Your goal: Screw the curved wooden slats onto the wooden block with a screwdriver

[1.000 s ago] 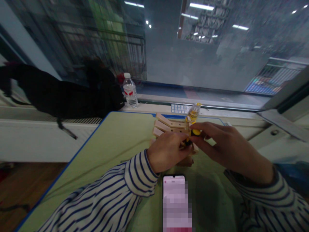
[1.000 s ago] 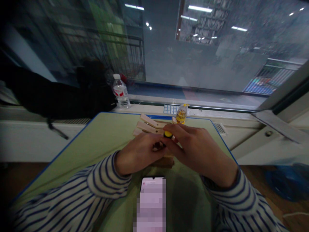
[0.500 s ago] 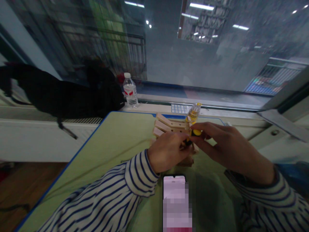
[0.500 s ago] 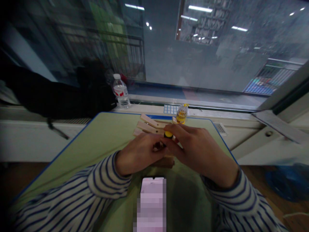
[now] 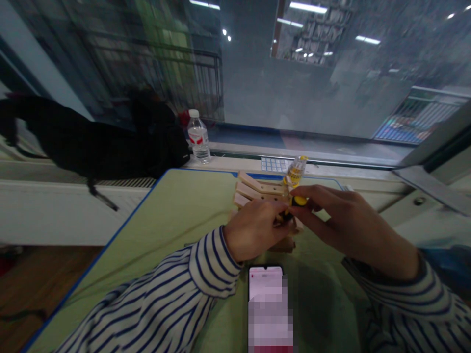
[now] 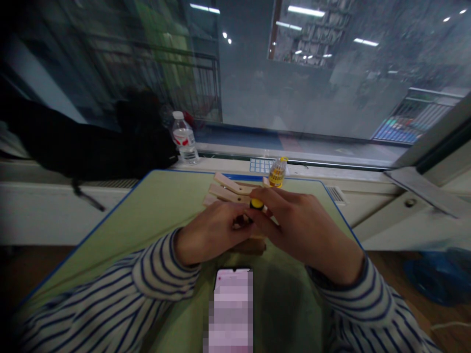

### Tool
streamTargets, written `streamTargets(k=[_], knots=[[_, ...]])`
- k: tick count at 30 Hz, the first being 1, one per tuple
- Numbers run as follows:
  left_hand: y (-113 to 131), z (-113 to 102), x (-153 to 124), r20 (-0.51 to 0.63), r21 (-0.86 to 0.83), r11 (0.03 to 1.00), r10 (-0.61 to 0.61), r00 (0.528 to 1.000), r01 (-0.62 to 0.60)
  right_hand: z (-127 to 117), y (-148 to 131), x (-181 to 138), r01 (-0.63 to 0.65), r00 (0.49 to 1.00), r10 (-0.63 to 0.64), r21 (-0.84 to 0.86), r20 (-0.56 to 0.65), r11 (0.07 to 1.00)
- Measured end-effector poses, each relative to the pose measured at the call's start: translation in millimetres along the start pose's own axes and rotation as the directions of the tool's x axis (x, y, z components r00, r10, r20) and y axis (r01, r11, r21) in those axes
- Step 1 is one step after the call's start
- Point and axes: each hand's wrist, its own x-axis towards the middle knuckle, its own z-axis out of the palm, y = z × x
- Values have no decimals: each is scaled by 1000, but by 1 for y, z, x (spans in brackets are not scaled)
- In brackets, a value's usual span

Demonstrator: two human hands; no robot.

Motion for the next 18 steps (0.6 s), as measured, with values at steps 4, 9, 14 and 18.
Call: streamTargets(k=[4, 9, 14, 18], knots=[[0, -2, 0, 24, -32, 999, -6, 1000, 7, 0, 0, 0, 6, 1000, -6, -3, 1, 1000], [0, -2, 0, 35, -52, 999, -14, 999, 16, 1, 2, 2, 24, 1000, -24, 0, -12, 1000], [-2, -4, -1, 19, -55, 998, 21, 1000, -20, 2, 3, 2, 25, 1000, -25, 1, -15, 1000], [1, -21, -7, -18, -26, 1000, 15, 1000, -15, 0, 0, 0, 1, 1000, -1, -1, 15, 1000]])
